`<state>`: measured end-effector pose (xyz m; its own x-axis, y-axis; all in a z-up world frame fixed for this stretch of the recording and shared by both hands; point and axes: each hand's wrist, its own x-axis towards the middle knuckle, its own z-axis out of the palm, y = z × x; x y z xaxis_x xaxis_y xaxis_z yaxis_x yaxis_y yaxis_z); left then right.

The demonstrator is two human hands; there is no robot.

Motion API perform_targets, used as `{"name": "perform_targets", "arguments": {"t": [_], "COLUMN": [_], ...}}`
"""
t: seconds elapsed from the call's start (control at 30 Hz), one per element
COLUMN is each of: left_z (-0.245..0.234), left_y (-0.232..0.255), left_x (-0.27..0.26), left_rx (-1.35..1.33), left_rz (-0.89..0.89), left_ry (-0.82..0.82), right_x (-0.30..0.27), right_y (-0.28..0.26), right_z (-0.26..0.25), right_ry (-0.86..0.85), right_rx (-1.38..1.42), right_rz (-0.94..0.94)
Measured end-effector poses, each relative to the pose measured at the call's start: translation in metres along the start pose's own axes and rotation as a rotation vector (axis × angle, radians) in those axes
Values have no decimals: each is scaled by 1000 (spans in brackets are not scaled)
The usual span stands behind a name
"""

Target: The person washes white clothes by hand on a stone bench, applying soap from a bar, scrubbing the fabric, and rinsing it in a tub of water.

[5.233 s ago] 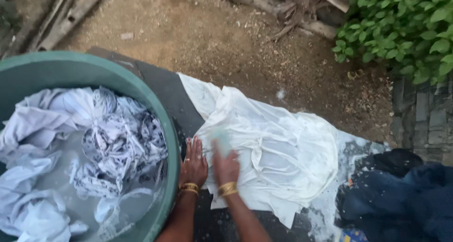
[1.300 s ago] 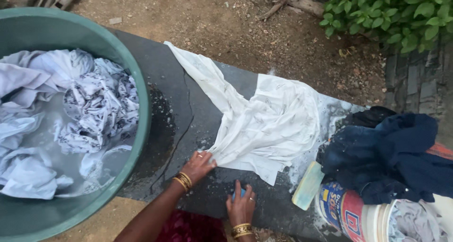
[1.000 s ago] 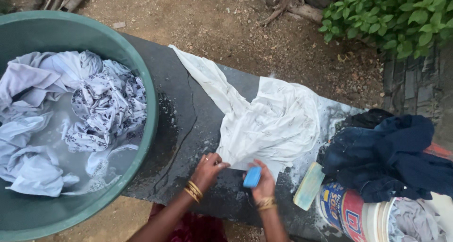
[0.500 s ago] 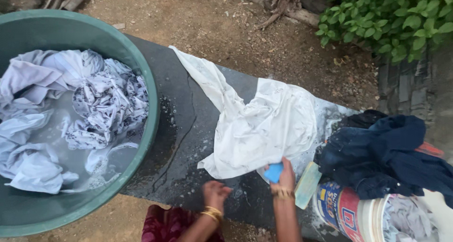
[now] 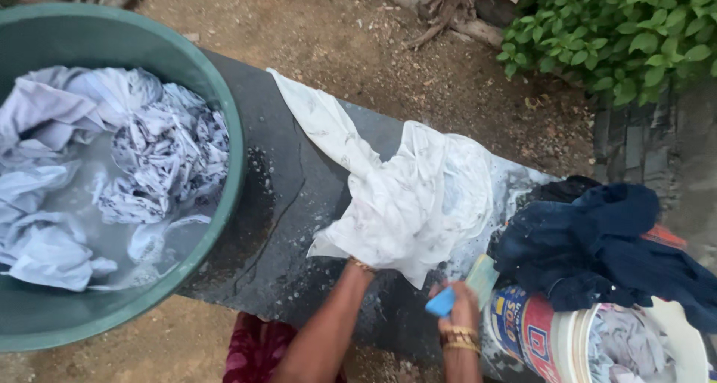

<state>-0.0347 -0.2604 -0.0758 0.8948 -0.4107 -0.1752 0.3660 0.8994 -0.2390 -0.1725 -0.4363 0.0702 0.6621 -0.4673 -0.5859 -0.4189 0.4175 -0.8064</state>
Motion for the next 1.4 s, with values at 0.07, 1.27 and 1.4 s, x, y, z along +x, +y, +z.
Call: {"name": "perform_targets", "arguments": {"t": [0.07, 1.27, 1.4], "left_z": [21, 122, 128], "left_y": [10, 31, 24], "left_x": [-24, -119, -129], "left_rx": [69, 226, 310], "left_rz": [-8, -104, -136], "left_ry": [28, -48, -58], "right_x": [-11, -43, -29], "right_y": [-25, -37, -23], "right_z": [42, 227, 232], "right_ry": [62, -388, -18], "right_rx": [-24, -934, -986], "right_rz": [-291, -1227, -909]}}
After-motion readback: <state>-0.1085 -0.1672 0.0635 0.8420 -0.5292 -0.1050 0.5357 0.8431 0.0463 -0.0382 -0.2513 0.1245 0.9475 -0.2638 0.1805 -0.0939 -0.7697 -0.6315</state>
